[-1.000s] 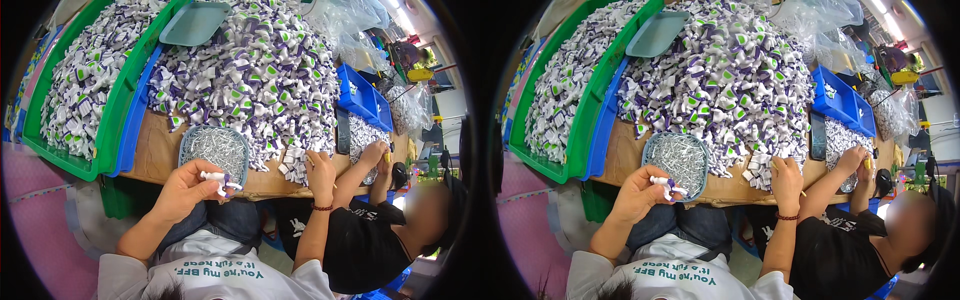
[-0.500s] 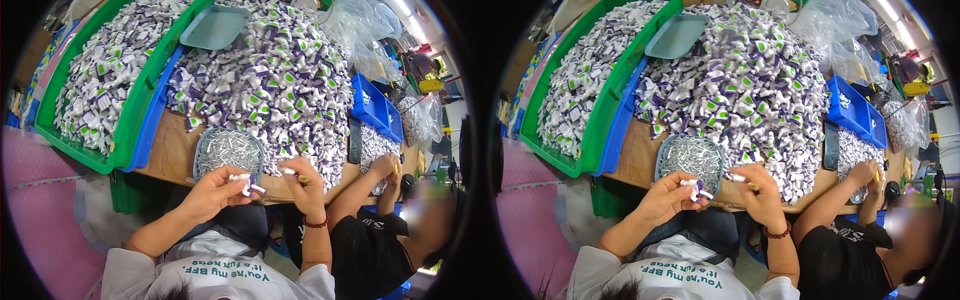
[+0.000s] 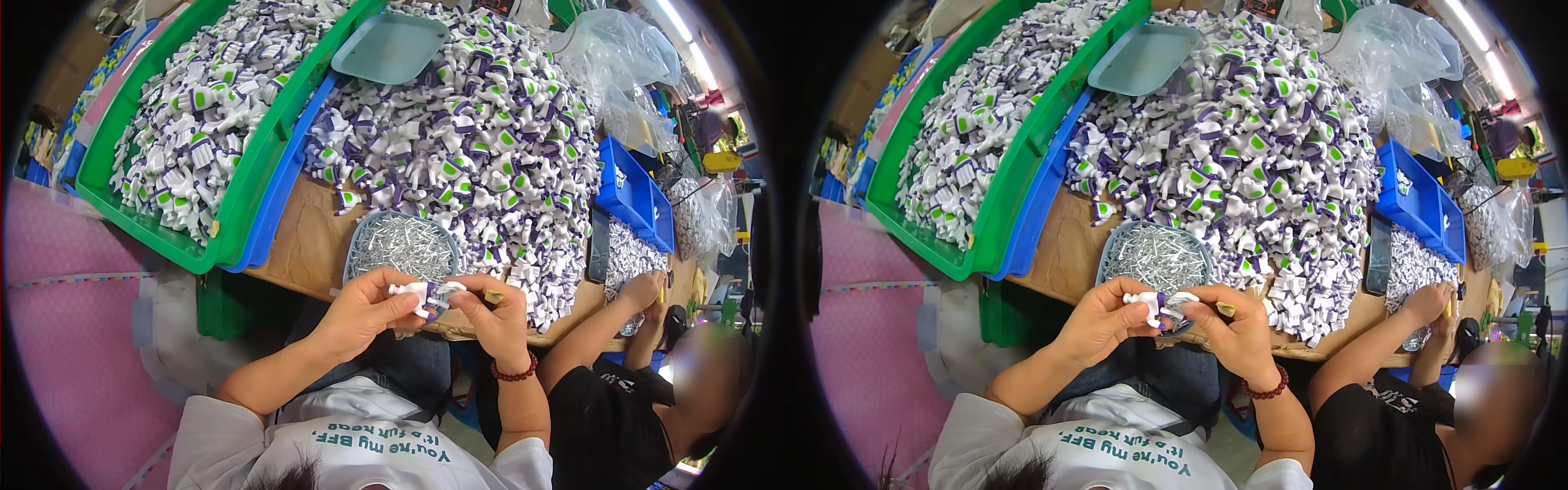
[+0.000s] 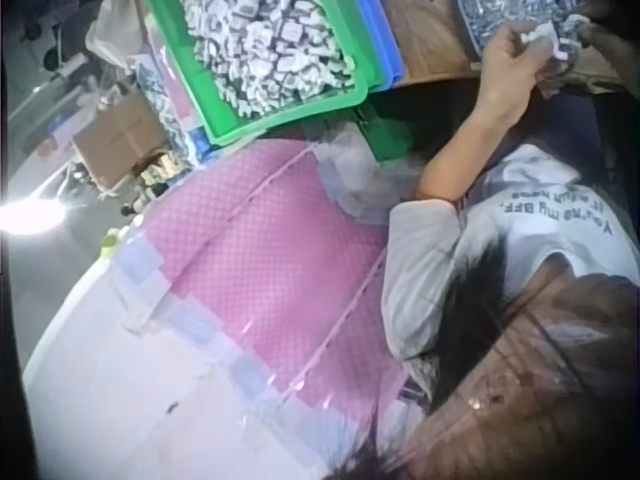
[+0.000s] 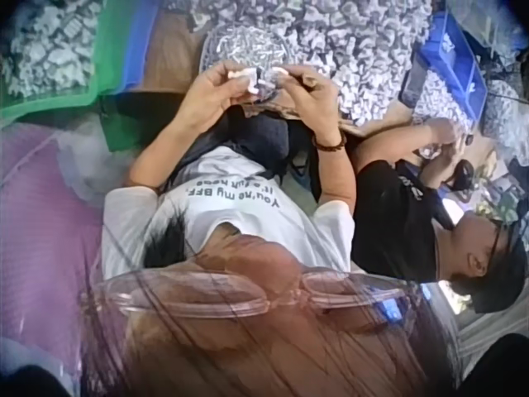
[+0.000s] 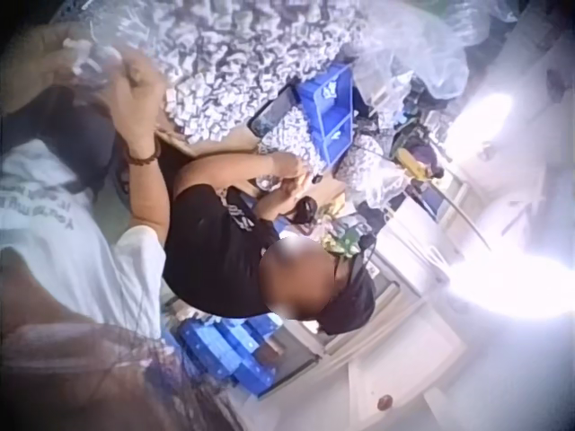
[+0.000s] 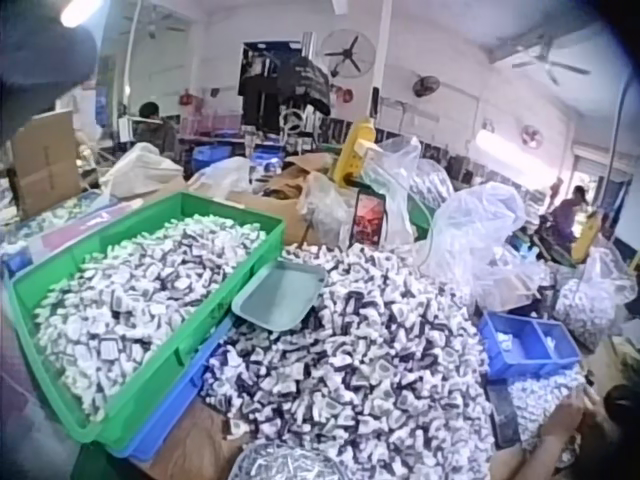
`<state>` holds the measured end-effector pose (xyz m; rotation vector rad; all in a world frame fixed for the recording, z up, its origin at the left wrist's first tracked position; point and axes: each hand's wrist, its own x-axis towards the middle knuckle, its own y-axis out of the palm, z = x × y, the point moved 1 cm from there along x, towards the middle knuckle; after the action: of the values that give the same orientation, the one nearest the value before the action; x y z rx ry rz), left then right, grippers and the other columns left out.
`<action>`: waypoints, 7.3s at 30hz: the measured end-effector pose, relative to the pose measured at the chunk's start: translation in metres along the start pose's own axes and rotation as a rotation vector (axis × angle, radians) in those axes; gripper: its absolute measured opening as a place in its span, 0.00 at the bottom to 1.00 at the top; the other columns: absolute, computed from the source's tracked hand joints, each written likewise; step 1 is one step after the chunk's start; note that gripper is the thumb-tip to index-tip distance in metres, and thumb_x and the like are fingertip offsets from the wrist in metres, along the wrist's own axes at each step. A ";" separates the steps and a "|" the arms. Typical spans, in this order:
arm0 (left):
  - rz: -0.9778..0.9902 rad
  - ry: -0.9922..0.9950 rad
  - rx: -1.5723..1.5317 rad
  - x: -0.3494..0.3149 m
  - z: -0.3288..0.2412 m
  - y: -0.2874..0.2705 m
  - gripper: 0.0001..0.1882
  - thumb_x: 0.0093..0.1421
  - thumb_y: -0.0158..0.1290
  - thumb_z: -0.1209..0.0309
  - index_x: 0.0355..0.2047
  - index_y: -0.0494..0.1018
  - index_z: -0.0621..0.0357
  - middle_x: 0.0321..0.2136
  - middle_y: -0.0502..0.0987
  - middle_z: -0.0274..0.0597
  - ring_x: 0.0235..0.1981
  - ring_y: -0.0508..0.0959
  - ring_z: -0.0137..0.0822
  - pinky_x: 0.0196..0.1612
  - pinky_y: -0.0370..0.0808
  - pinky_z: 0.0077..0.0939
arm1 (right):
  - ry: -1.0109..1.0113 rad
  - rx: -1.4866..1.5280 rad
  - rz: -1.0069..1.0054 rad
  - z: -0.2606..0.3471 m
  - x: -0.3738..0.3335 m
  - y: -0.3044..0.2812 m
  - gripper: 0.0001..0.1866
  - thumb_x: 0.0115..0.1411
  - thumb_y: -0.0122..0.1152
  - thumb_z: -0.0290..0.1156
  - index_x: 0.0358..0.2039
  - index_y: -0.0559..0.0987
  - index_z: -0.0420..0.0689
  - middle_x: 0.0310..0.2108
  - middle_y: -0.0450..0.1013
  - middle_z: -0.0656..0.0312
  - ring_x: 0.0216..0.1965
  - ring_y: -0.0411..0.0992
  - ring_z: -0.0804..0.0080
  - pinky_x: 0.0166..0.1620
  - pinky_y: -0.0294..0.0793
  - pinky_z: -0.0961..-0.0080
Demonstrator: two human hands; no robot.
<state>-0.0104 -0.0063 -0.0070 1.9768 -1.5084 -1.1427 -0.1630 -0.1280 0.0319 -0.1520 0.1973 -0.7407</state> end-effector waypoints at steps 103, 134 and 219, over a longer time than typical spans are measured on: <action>0.146 0.123 0.829 -0.030 -0.014 0.011 0.12 0.65 0.38 0.66 0.29 0.65 0.60 0.15 0.67 0.39 0.14 0.69 0.35 0.19 0.65 0.25 | -0.111 0.080 0.373 0.001 -0.017 0.027 0.21 0.50 0.63 0.19 0.46 0.75 0.34 0.30 0.77 0.54 0.27 0.75 0.77 0.31 0.72 0.82; -0.297 1.106 1.747 0.128 -0.092 -0.037 0.15 0.47 0.56 0.76 0.38 0.73 0.52 0.33 0.71 0.40 0.39 0.70 0.44 0.42 0.70 0.34 | -0.172 -0.444 -0.058 -0.015 -0.008 -0.007 0.11 0.51 0.60 0.20 0.38 0.78 0.39 0.25 0.74 0.59 0.24 0.69 0.77 0.29 0.67 0.81; -0.053 0.246 0.138 0.008 -0.016 -0.006 0.11 0.64 0.44 0.72 0.45 0.66 0.64 0.39 0.75 0.52 0.38 0.78 0.37 0.40 0.77 0.26 | -0.148 -0.918 -0.183 -0.071 -0.012 -0.021 0.10 0.48 0.59 0.21 0.34 0.75 0.42 0.29 0.70 0.54 0.31 0.71 0.55 0.33 0.71 0.65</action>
<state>0.0062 -0.0144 -0.0051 2.1694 -1.4470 -0.7970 -0.2023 -0.1402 -0.0314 -1.1059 0.3753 -0.7709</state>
